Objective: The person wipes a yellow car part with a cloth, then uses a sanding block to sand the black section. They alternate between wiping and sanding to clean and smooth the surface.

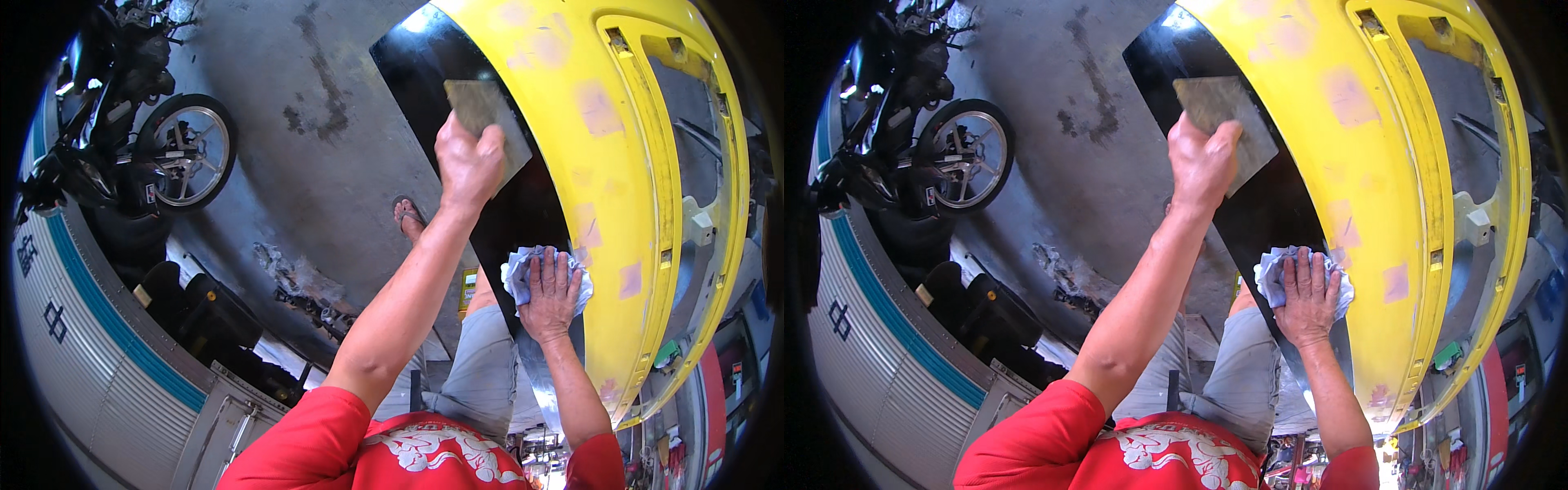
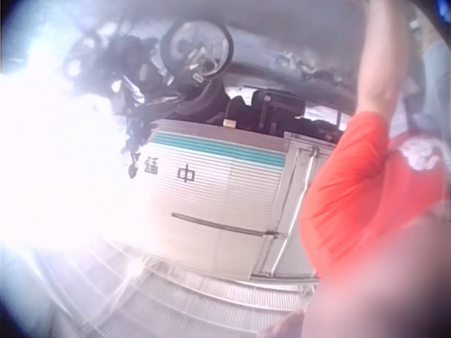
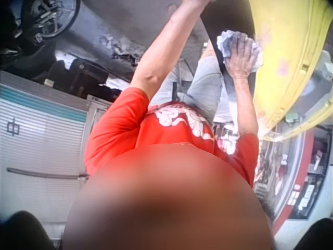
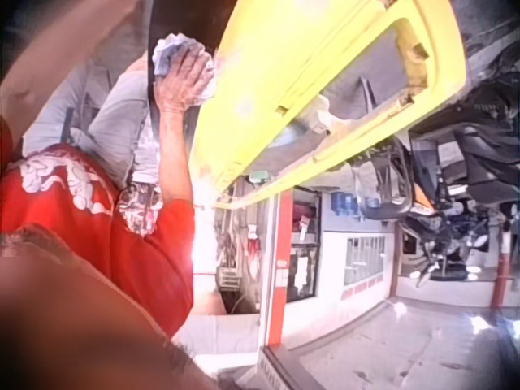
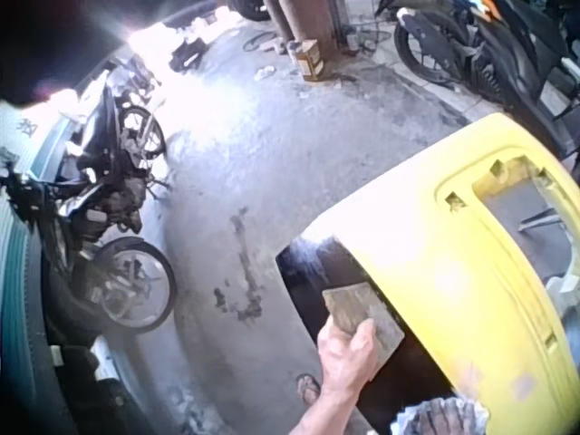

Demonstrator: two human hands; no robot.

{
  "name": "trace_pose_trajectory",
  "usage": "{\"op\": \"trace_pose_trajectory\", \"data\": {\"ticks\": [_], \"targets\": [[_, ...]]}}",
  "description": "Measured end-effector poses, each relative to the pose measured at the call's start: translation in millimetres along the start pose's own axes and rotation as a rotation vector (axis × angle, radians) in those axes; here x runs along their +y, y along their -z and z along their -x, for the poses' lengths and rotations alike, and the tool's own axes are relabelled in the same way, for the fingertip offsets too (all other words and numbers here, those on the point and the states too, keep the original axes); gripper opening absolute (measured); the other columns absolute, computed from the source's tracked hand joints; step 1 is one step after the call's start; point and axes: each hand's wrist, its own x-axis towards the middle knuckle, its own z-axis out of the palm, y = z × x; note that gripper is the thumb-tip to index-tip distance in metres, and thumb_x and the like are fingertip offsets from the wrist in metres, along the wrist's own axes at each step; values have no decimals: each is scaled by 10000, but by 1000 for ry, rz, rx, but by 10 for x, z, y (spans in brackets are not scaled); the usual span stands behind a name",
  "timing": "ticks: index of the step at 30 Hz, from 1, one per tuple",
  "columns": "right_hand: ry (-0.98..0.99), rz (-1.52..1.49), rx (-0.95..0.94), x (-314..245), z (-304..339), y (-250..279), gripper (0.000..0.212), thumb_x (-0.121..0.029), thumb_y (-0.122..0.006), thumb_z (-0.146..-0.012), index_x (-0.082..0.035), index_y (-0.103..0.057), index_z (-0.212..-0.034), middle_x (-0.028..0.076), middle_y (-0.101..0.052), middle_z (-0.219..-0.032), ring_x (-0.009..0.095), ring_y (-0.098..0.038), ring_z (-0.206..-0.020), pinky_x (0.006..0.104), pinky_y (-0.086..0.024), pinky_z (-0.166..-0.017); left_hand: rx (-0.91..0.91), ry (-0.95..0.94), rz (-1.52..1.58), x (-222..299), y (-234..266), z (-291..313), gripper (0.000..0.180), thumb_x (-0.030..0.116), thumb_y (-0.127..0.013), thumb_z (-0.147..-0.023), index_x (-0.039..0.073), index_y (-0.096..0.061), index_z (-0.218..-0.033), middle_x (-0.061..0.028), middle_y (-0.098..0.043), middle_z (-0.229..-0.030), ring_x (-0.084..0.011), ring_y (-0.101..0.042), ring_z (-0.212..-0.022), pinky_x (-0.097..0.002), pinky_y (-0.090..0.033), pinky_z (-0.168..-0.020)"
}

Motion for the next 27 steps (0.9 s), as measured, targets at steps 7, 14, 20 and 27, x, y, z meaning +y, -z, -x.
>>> {"op": "trace_pose_trajectory", "data": {"ticks": [7,14,20,27], "targets": [[-3,-79,50,-17,-45,94,807,-387,-637,-1005,-135,-397,-1733,103,-243,-1867,338,-172,-1735,638,-37,-1366,22,-88,-28,53,-47,-93,348,39,-731,-905,-79,-712,-1231,-158,-810,-1096,-217,-748,-939,-390,-604,-856],[2,-139,89,-18,-91,130,809,-374,-629,-1011,-120,-380,-1738,110,-250,-1864,333,-164,-1737,618,-41,-1371,95,141,33,222,-62,-273,298,17,-744,-920,-68,-717,-1204,-149,-801,-1071,-226,-753,-914,-399,-611,-829],[16,-188,95,-8,-105,167,827,-374,-647,-1000,-109,-379,-1736,116,-251,-1862,338,-177,-1733,625,-52,-1369,96,141,-94,169,-66,-364,348,25,-758,-892,-69,-731,-1226,-147,-809,-1115,-239,-762,-944,-386,-610,-866],[6,-84,40,-55,-99,121,845,-335,-665,-966,-113,-386,-1732,128,-250,-1861,360,-180,-1729,653,-60,-1361,-17,46,-77,27,-22,-239,275,39,-730,-915,-69,-744,-1169,-119,-811,-1057,-211,-753,-940,-371,-602,-873]]}}
